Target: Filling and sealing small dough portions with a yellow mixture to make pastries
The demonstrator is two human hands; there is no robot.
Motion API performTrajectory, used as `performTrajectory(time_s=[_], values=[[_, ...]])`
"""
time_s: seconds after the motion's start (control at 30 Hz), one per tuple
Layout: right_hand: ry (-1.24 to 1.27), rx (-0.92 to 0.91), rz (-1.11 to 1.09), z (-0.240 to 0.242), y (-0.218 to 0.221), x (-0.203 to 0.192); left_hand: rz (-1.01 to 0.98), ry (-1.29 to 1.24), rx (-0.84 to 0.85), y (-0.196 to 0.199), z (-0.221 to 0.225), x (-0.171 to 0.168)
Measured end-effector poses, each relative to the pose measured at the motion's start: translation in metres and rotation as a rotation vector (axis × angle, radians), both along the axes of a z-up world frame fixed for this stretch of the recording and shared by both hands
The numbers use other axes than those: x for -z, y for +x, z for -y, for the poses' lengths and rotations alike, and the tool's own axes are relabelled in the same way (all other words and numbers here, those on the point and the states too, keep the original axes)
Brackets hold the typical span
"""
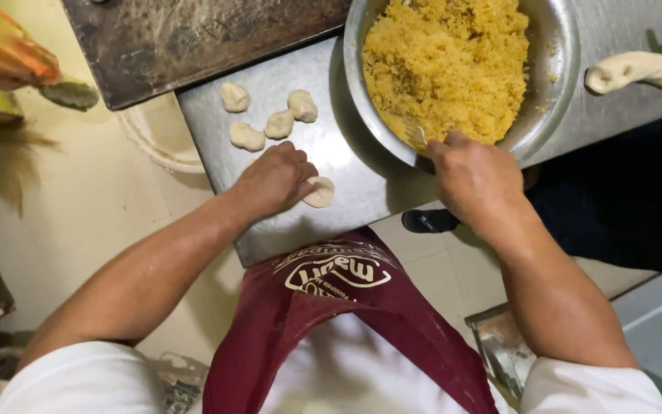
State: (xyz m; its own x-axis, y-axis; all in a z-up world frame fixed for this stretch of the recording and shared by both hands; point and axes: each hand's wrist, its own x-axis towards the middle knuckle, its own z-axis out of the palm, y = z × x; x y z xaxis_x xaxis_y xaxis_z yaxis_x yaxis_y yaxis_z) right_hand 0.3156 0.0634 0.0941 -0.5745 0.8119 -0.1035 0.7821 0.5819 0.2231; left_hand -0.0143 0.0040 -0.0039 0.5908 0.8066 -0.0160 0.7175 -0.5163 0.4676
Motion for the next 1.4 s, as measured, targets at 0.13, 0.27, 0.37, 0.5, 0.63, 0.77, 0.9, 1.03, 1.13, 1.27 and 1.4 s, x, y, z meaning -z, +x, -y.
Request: performTrajectory(time_s=[0.13, 0.27, 0.37, 0.5, 0.63, 0.77, 0.9, 1.03, 1.13, 1.27, 1.4], values=[[-0.191, 0.048, -0.256, -0.010, 0.005, -0.002, 0.455, -0.147, -0.241, 0.004, 0.008, -0.030], [-0.502, 0.295, -0.642, -0.024, 0.021, -0.014, 0.538, -0.605, -0.722, 0.015, 0.004, -0.057], [-0.533, 0.320, -0.716, -0.027, 0.043, -0.024, 1.048, -1.072, -1.066, 0.018, -0.015, -0.069], [-0.619, 0.385, -0.864, -0.036, 0.058, -0.024, 1.262, -1.010, -1.182, 0.039, -0.034, -0.068], [-0.585, 0.348, -0.977, -0.050, 0.073, -0.018, 1.151, -0.994, -1.235, 0.085, -0.065, -0.128], [-0.606, 0.314, -1.108, -0.066, 0.091, 0.004, 1.440, -0.830, -1.092, 0.116, -0.090, -0.087], [-0.547, 0.201, -1.148, -0.068, 0.087, -0.005, 1.543, -0.919, -1.132, 0.136, -0.099, -0.094], [-0.277, -0.009, -1.202, -0.069, 0.081, 0.012, 1.734, -1.074, -1.065, 0.150, -0.101, -0.097], [-0.077, -0.122, -1.105, -0.065, 0.075, 0.019, 1.819, -1.093, -1.003, 0.154, -0.104, -0.108], [0.084, -0.217, -1.006, -0.057, 0.090, 0.034, 1.870, -1.027, -1.052, 0.147, -0.107, -0.107], [0.165, -0.154, -0.835, -0.063, 0.117, 0.043, 1.891, -1.094, -1.033, 0.131, -0.093, -0.119]])
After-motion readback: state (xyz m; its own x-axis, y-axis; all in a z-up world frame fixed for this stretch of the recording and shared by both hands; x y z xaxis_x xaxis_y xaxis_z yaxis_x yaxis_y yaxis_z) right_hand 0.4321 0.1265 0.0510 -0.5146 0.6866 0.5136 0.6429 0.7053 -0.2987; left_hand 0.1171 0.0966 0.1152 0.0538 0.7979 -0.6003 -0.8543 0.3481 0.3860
